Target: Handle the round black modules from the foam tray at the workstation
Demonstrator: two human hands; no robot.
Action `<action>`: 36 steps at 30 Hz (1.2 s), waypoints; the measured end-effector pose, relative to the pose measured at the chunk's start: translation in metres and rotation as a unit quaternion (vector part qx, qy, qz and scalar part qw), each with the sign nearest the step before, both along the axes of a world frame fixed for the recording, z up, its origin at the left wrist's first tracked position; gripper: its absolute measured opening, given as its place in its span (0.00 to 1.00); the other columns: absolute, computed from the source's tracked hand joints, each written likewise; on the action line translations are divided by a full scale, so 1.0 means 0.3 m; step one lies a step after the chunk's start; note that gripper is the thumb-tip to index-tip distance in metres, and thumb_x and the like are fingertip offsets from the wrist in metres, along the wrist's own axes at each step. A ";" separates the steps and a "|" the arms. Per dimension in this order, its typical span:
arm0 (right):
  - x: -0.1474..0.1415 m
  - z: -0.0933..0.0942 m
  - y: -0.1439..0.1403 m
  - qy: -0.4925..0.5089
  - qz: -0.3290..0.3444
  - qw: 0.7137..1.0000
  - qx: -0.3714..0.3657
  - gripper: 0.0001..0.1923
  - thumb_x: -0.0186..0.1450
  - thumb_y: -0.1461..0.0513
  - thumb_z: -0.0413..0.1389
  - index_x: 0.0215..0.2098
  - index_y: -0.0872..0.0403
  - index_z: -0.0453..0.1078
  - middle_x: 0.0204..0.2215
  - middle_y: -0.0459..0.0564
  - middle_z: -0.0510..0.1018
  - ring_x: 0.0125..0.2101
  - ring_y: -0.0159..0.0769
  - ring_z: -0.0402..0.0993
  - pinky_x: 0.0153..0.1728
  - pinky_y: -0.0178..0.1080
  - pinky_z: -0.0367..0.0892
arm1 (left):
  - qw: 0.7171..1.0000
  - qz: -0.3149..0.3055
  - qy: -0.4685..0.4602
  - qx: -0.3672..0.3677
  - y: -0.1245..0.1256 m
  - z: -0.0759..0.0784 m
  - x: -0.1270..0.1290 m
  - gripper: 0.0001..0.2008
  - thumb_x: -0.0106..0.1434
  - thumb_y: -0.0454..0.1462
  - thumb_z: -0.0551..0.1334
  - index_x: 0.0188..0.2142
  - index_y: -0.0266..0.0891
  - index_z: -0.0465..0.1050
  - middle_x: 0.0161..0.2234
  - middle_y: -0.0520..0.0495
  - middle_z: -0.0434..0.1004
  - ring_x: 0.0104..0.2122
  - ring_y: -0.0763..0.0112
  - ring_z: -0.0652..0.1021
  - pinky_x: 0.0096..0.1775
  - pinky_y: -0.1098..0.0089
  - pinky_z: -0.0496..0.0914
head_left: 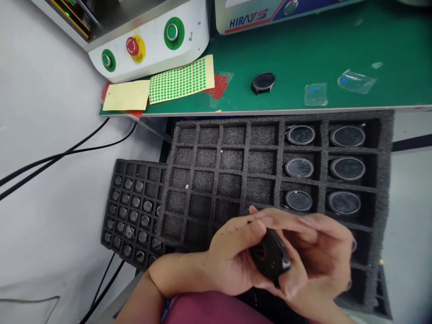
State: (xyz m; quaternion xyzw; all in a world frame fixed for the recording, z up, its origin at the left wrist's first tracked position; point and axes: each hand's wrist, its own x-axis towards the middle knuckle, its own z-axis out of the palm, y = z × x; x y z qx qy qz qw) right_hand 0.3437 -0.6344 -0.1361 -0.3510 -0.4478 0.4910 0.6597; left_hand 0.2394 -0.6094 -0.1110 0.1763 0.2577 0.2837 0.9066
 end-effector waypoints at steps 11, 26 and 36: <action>-0.018 0.037 0.030 0.062 0.007 0.997 -0.044 0.34 0.54 0.62 0.72 0.56 0.47 0.66 0.41 0.47 0.79 0.41 0.38 0.78 0.52 0.47 0.78 | 0.994 0.091 -0.033 -0.051 -0.024 -0.020 -0.013 0.26 0.57 0.58 0.61 0.29 0.35 0.71 0.16 0.49 0.70 0.15 0.74 0.70 0.19 0.73 0.62; -0.025 0.019 0.064 0.044 0.033 0.998 0.018 0.26 0.59 0.61 0.69 0.53 0.48 0.66 0.42 0.50 0.79 0.45 0.38 0.79 0.53 0.46 0.75 | 0.980 0.183 -0.071 0.035 0.001 0.026 0.035 0.26 0.68 0.53 0.51 0.21 0.37 0.64 0.11 0.56 0.53 0.12 0.81 0.55 0.17 0.75 0.49; -0.042 0.016 0.057 0.097 0.011 0.995 -0.012 0.26 0.57 0.57 0.70 0.50 0.47 0.66 0.41 0.49 0.79 0.43 0.37 0.79 0.53 0.47 0.74 | 0.982 0.171 -0.081 0.007 0.007 0.035 0.029 0.22 0.69 0.49 0.53 0.25 0.35 0.68 0.13 0.56 0.54 0.14 0.80 0.55 0.19 0.75 0.49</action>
